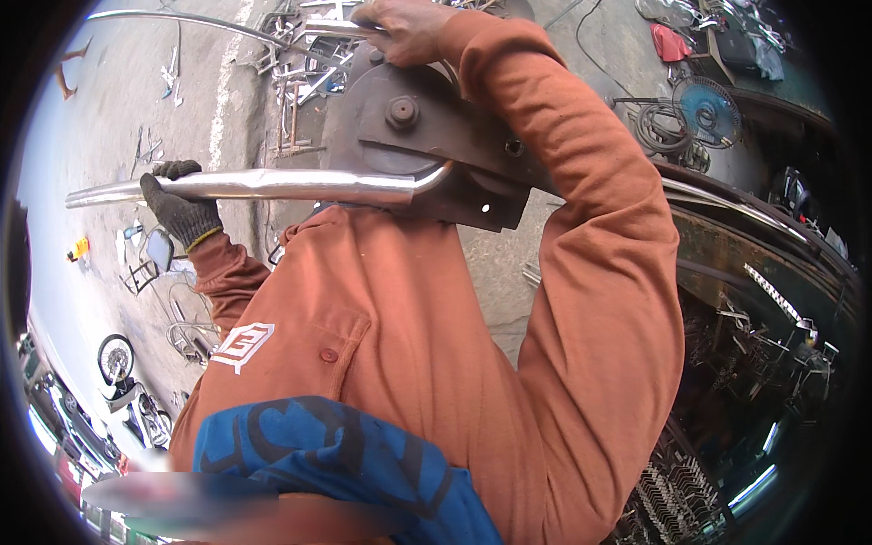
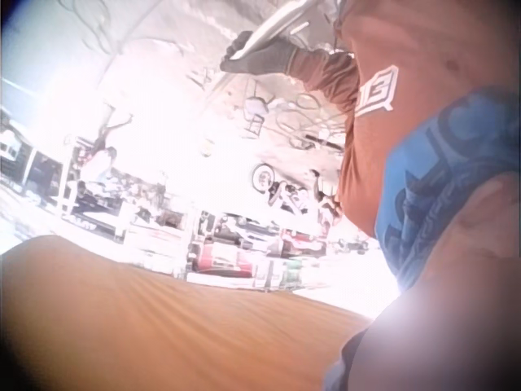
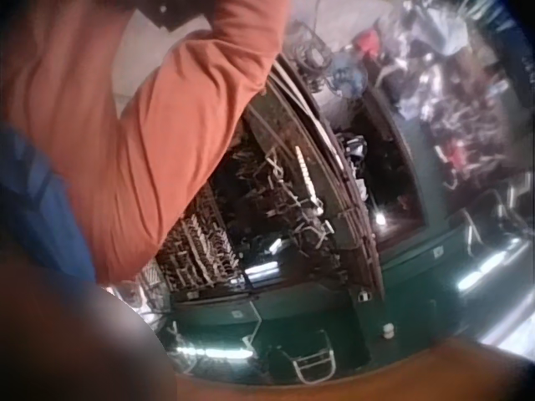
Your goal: The person uses a manual pipe bender to bend metal rods into U-shaped pieces. They repeatedly insert rods, apply force to the lever, and remove the bent pieces, stacking them on the floor.
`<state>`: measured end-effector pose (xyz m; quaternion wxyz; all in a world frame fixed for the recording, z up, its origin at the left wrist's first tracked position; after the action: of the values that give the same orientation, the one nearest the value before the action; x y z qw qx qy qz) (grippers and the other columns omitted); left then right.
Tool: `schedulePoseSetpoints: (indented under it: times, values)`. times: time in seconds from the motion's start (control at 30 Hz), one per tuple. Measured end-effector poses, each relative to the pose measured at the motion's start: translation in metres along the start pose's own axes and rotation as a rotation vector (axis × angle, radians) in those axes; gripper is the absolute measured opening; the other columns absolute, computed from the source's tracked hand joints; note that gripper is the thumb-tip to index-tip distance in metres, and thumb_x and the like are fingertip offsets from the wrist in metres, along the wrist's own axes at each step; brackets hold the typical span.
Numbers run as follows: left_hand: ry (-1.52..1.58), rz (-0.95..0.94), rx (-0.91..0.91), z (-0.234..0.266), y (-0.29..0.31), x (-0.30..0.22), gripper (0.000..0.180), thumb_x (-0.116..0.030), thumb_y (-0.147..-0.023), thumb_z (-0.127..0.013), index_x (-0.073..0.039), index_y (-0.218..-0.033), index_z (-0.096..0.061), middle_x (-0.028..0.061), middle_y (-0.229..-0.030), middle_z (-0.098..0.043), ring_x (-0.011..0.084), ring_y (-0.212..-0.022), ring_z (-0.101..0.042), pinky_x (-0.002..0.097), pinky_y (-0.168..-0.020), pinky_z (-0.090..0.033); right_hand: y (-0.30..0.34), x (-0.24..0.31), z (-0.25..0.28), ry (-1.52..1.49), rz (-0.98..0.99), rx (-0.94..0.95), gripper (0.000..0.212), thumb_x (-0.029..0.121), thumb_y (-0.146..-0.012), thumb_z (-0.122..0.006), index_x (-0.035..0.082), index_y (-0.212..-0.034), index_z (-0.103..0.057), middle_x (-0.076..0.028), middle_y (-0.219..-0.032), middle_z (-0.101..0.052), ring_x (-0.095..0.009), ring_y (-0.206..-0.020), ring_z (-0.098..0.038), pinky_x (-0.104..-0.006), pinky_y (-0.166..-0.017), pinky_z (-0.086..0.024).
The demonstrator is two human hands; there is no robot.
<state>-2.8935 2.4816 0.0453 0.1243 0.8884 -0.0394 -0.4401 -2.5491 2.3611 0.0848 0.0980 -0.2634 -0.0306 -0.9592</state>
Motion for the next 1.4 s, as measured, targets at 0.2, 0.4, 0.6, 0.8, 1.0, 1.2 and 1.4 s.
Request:
schedulePoseSetpoints:
  times: [0.2, 0.4, 0.6, 0.8, 1.0, 1.2, 1.4]
  values:
    - [0.044, 0.092, 0.026, 0.0, 0.034, -0.009, 0.022, -0.022, -0.087, -0.068, -0.009, -0.091, -0.05, 0.0014, -0.076, -0.051, 0.0146, -0.069, -0.052, 0.0297, -0.068, -0.05, 0.004, -0.005, 0.007, -0.078, -0.127, -0.007, 0.033, 0.019, -0.08, -0.062, 0.001, -0.107, -0.062, -0.021, -0.094, -0.065, -0.037, -0.091, -0.063, -0.0416, -0.081, -0.051]
    - [0.061, 0.261, 0.026, 0.031, 0.057, -0.011, 0.016, -0.023, -0.09, -0.064, -0.01, -0.092, -0.054, 0.0037, -0.085, -0.058, 0.0168, -0.081, -0.057, 0.0355, -0.082, -0.049, -0.005, -0.002, 0.011, -0.08, -0.226, 0.123, 0.034, 0.028, -0.082, -0.065, 0.007, -0.108, -0.07, -0.016, -0.101, -0.07, -0.032, -0.09, -0.067, -0.0373, -0.085, -0.05]
    - [0.088, 0.352, 0.204, 0.037, 0.051, -0.01, 0.018, -0.022, -0.09, -0.062, -0.006, -0.095, -0.056, 0.0079, -0.09, -0.061, 0.0243, -0.091, -0.059, 0.043, -0.096, -0.044, 0.025, 0.029, 0.076, -0.182, -0.354, -0.29, 0.039, 0.025, -0.086, -0.063, 0.003, -0.119, -0.062, -0.018, -0.109, -0.067, -0.027, -0.093, -0.067, -0.035, -0.082, -0.053]
    - [0.25, 0.453, 0.393, 0.045, 0.038, -0.002, 0.018, -0.019, -0.089, -0.063, -0.003, -0.096, -0.058, 0.0121, -0.091, -0.064, 0.0283, -0.093, -0.06, 0.0467, -0.101, -0.041, 0.169, 0.095, 0.104, -0.053, -0.316, -0.913, 0.025, 0.015, -0.093, -0.057, 0.0, -0.11, -0.065, -0.013, -0.099, -0.071, -0.02, -0.09, -0.068, -0.0298, -0.081, -0.052]
    - [0.254, 0.485, 0.427, 0.044, 0.032, 0.005, 0.028, -0.02, -0.09, -0.06, 0.006, -0.1, -0.06, 0.0206, -0.102, -0.062, 0.0335, -0.104, -0.057, 0.0464, -0.102, -0.042, 0.415, 0.156, -0.12, -0.182, -0.916, -1.465, 0.022, 0.009, -0.096, -0.05, -0.005, -0.109, -0.061, -0.012, -0.1, -0.066, -0.017, -0.088, -0.064, -0.0283, -0.081, -0.052]
    - [0.049, 0.631, 0.728, 0.033, 0.029, 0.007, 0.06, -0.041, -0.097, -0.039, 0.008, -0.131, -0.04, 0.0274, -0.131, -0.047, 0.0423, -0.121, -0.046, 0.0548, -0.109, -0.031, 0.613, 0.326, -0.583, -0.75, -2.02, -1.057, 0.034, 0.021, -0.089, -0.056, -0.006, -0.109, -0.059, -0.016, -0.099, -0.066, -0.026, -0.079, -0.068, -0.0362, -0.068, -0.054]
    - [0.082, 0.467, 0.878, 0.045, 0.013, 0.005, 0.04, -0.038, -0.099, -0.04, -0.014, -0.066, -0.041, 0.0059, -0.066, -0.044, 0.0229, -0.066, -0.043, 0.0441, -0.075, -0.046, 0.618, 0.546, -0.782, -1.528, -2.452, -0.69, 0.021, 0.018, -0.09, -0.05, 0.006, -0.105, -0.057, -0.009, -0.094, -0.062, -0.025, -0.074, -0.066, -0.0433, -0.062, -0.049]
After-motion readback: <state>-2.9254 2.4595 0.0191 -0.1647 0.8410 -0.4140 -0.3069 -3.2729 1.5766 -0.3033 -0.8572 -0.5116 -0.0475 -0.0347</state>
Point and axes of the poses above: each hand's wrist, its own y-axis away from the middle knuckle, its own z-axis out of the back of the hand, x = y × z, the point moved 6 cm from there along -y, towards the middle knuckle
